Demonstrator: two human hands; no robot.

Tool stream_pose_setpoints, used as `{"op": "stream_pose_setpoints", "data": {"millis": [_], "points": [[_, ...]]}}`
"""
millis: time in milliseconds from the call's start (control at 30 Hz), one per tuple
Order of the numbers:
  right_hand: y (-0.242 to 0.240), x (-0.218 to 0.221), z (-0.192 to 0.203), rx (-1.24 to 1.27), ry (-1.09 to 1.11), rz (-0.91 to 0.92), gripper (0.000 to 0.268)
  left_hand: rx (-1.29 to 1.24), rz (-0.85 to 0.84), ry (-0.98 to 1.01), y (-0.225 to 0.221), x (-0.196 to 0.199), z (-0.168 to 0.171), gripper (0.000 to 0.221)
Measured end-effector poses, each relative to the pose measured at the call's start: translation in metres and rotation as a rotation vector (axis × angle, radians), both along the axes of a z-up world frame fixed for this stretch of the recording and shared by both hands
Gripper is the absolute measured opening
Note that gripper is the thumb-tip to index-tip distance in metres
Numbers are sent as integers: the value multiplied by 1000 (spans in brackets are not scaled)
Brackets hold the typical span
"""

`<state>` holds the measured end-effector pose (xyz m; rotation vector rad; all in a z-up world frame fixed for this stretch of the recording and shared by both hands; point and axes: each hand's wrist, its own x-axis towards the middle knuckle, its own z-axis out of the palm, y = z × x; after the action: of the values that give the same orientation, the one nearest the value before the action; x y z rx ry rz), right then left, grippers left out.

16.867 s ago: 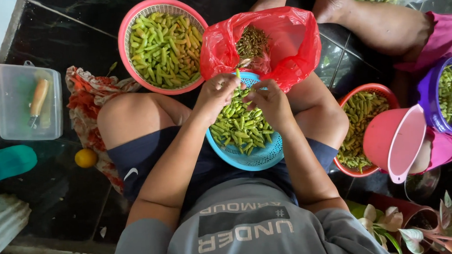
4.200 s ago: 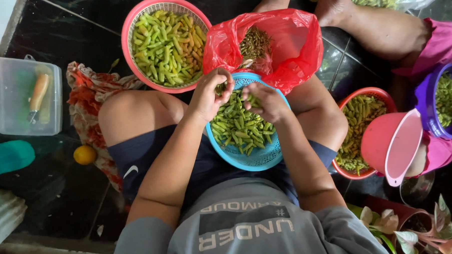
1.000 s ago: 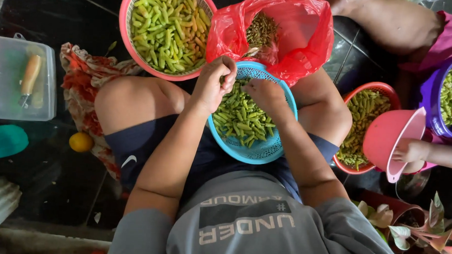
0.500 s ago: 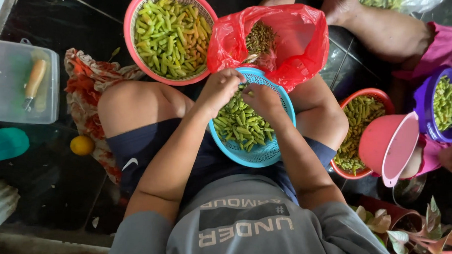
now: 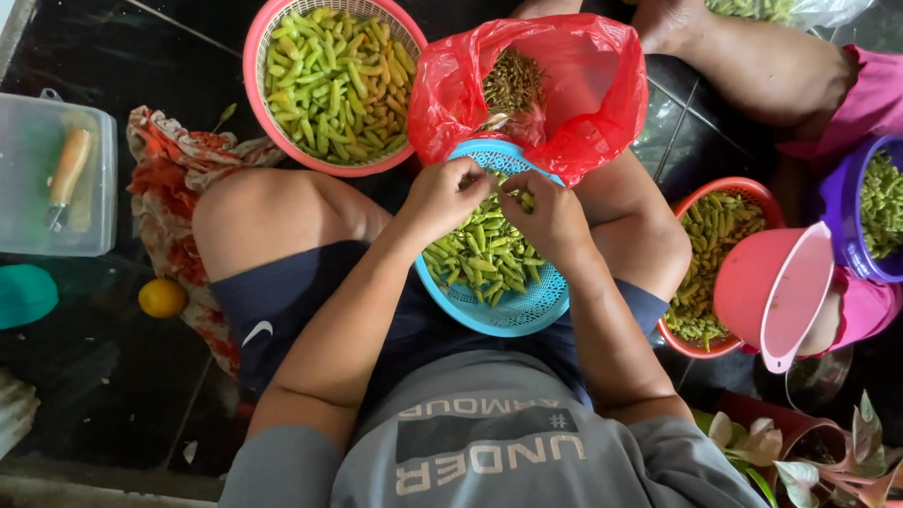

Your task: Removing stems from green chilies and sorting them into different baskets while sitting on the floor.

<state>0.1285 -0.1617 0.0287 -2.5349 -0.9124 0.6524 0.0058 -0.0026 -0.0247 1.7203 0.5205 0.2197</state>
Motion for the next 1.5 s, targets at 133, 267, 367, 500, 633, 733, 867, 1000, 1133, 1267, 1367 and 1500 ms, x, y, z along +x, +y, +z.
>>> {"op": "stream_pose_setpoints", "data": {"millis": [133,267,367,500,633,733,867,1000,1133,1267,1367,1500], "points": [[1,-2,6,11,-52,48,26,-49,20,20,2,0,-2,26],[1,-6,13,89,-39,75,24,-93,-4,-18,0,2,-11,22],[-3,-2,12,184,2,99,22,-284,-30,-73,-1,4,-22,20],[-7,3,14,341,156,129,20,-812,-125,-169,3,0,0,15],[-6,2,22,393,237,113,20,-980,-130,-205,3,6,-4,15],[-6,5,23,468,396,49,20,-929,-60,-211,6,9,-8,14],[-6,15,10,537,496,8,24,-708,-143,-153,8,-4,13,17],[-12,23,-16,668,685,-71,22,-555,-201,-258,8,-8,20,11],[-9,21,-38,797,957,-185,18,-552,-243,-313,8,-7,19,11],[4,17,-45,888,1269,-227,16,-588,-232,-338,3,-5,12,8],[6,21,-50,995,1462,-222,16,-555,-179,-358,7,-8,27,11],[2,23,-60,918,1409,-255,29,-408,-62,-378,4,-1,28,15]]}}
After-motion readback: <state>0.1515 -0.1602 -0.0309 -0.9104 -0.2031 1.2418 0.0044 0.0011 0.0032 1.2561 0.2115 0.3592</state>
